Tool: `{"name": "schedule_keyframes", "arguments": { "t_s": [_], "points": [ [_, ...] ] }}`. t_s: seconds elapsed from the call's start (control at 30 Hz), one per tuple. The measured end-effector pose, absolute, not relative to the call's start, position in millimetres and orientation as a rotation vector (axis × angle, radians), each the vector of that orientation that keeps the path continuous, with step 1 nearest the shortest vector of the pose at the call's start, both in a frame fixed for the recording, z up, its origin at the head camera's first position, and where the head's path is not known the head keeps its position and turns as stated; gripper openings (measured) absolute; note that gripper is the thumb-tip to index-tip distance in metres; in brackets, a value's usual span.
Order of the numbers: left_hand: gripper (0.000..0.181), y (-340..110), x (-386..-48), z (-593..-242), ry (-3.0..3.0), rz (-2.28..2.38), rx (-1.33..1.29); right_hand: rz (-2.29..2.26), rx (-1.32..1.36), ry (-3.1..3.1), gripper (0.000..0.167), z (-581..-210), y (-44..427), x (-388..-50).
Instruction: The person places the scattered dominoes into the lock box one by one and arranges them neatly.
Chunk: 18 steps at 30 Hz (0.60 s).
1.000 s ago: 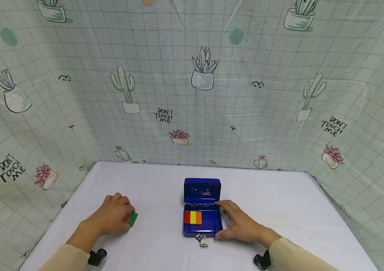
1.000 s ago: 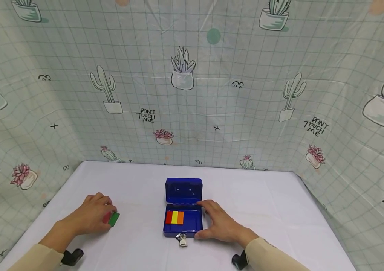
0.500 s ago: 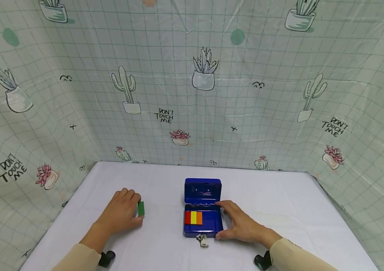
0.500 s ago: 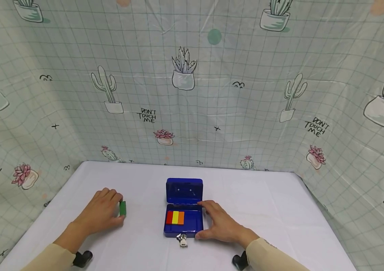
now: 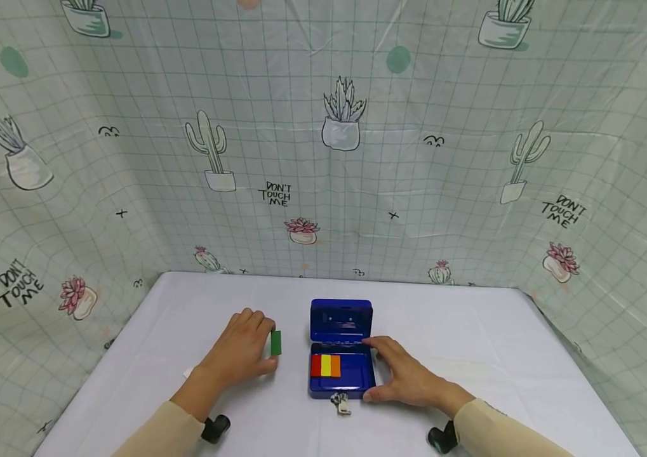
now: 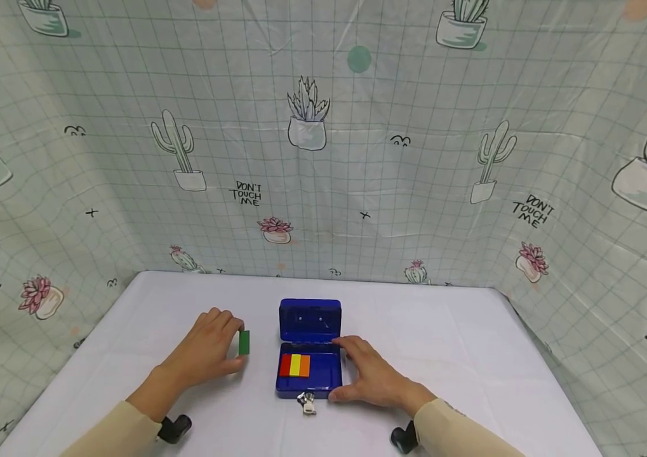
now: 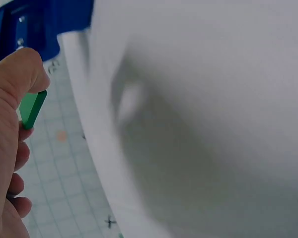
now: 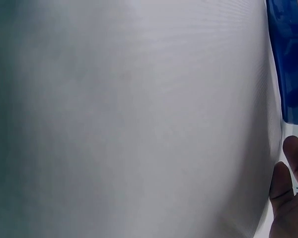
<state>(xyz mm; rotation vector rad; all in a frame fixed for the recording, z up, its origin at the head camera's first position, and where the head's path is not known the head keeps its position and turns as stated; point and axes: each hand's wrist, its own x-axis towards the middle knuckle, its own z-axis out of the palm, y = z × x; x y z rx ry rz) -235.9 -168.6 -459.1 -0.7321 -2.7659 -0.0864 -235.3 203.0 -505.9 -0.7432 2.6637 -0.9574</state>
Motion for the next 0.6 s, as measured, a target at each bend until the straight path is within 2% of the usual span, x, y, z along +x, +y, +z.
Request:
{"name": "schedule_keyframes", "arguments": {
  "t_s": [0.27, 0.6],
  "points": [
    [0.059, -117, -229, -452, -2.803, -0.088, -0.786, -0.957, -0.726, 2.662, 0.1, -507, 203, -236],
    [0.053, -65, -228, -455, -2.751, -0.096, -0.979, -0.965, -0.782, 2.667, 0.1, -510, 206, -237]
  ]
}}
